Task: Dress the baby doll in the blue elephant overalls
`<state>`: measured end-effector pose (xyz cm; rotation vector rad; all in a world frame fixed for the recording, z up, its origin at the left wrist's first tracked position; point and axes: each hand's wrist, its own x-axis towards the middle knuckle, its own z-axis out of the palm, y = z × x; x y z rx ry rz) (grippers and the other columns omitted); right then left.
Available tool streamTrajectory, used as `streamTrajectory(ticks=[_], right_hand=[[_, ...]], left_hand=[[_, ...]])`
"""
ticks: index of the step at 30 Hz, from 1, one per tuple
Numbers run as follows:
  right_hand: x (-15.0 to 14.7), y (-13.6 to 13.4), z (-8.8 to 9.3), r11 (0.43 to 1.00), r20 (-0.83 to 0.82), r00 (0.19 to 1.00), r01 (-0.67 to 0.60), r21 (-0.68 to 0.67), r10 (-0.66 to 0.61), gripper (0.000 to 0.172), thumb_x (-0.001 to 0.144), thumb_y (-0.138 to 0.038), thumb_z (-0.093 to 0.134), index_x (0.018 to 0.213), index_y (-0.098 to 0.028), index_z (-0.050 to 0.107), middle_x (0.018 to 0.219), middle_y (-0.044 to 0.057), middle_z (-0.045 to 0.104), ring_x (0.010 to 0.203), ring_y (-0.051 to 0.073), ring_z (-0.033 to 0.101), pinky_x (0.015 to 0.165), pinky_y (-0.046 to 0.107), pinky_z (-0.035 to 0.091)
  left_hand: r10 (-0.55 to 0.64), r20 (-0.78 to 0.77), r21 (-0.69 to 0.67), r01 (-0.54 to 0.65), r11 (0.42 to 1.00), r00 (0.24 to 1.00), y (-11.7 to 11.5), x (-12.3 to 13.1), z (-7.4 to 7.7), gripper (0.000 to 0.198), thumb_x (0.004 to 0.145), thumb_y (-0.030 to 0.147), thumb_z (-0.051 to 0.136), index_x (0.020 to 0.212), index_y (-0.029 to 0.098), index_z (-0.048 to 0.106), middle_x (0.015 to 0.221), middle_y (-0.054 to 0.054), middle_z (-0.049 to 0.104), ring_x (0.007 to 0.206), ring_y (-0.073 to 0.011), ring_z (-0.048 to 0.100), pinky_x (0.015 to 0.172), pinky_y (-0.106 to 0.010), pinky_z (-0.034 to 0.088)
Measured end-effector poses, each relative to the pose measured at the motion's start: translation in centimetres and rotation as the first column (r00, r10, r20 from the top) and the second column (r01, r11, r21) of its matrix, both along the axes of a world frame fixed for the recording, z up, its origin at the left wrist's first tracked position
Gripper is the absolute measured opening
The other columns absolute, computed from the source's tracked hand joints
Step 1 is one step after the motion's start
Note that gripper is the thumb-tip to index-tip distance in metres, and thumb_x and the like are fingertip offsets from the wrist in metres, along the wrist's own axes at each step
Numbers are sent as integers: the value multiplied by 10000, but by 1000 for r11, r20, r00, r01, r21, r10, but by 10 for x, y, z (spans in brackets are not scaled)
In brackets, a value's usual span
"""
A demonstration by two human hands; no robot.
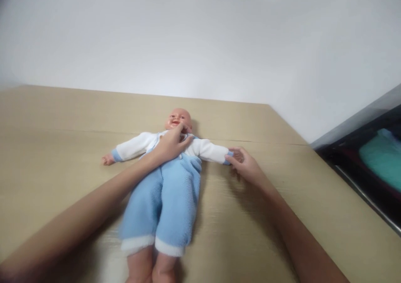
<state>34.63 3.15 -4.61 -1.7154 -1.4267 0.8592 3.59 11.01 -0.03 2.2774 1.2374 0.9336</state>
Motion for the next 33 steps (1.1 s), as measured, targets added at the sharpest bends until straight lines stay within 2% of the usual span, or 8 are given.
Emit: streamTrajectory(ticks=[5, 10, 12, 15, 17, 21, 28, 33], right_hand=[[-4, -5, -4, 943, 392, 915, -45, 331, -94, 497, 925, -575, 690, 1240, -190, 688, 1233, 173, 735, 1104, 351, 710, 990, 532, 574], [-29, -21, 6, 798, 551, 790, -138, 586, -268, 328, 988, -422, 664, 1227, -199, 672, 1231, 175, 690, 1166, 385, 632, 1059, 591, 500], [-51, -29, 12, 764, 501, 844, -194, 616, -190, 219, 1016, -349, 645, 1191, -220, 667, 1209, 149, 695, 1105, 340, 636, 1004, 528, 524], [-84, -33, 19, 846, 283, 950, -260, 466, 136, 240, 1061, -379, 621, 1254, -239, 644, 1221, 112, 696, 1016, 266, 661, 886, 416, 556], [-98, -29, 20, 891, 114, 944, -330, 312, 310, 241, 1097, -452, 565, 1184, -240, 639, 1103, 70, 696, 952, 234, 651, 845, 379, 534], [-105, -9, 17, 873, -7, 888, -450, 188, 460, 441, 1100, -584, 502, 825, -241, 521, 774, -17, 487, 744, 188, 470, 729, 352, 413], [-106, 14, 5, 942, -504, 797, -263, 207, 333, 380, 959, -621, 704, 937, -274, 551, 811, -27, 506, 727, 182, 472, 677, 310, 420], [-116, 13, -5, 943, -409, 859, -220, 248, 308, 428, 926, -678, 727, 960, -276, 582, 868, -2, 597, 790, 200, 542, 706, 326, 442]], left_hand=[[-32, -50, 108, 37, 993, 998, 2, -3, 1, 74, 1024, 272, 605, 1058, 206, 606, 1000, -91, 738, 980, -277, 684, 865, -403, 512], [-55, -144, 249, 90, 964, 988, 3, -5, 5, 102, 1042, 287, 600, 1060, 187, 616, 1197, -142, 709, 1166, -322, 619, 1083, -506, 471], [-53, -172, 282, 100, 954, 984, 0, -5, 8, 115, 1051, 299, 606, 1081, 190, 628, 1218, -138, 705, 1234, -333, 591, 1148, -529, 425], [-91, -182, 299, 144, 943, 979, -8, -4, 15, 137, 1063, 314, 610, 1116, 194, 647, 1213, -122, 709, 1243, -330, 588, 1150, -525, 403], [-127, -182, 281, 175, 943, 975, -12, -3, 19, 148, 1068, 320, 607, 1127, 192, 651, 1205, -112, 715, 1210, -323, 603, 1107, -512, 413], [-215, -212, 197, 257, 946, 953, -17, -3, 24, 150, 1077, 317, 578, 1122, 191, 648, 1163, -88, 727, 1158, -297, 630, 1077, -500, 394], [-334, -262, 45, 357, 933, 905, -11, -5, 24, 378, 1106, 430, 473, 856, 194, 629, 999, -80, 730, 1055, -285, 596, 1062, -513, 390], [-444, -134, -45, 442, 896, 886, 2, -7, 13, 305, 1063, 376, 512, 836, 201, 614, 961, -66, 703, 970, -239, 600, 972, -433, 464]])
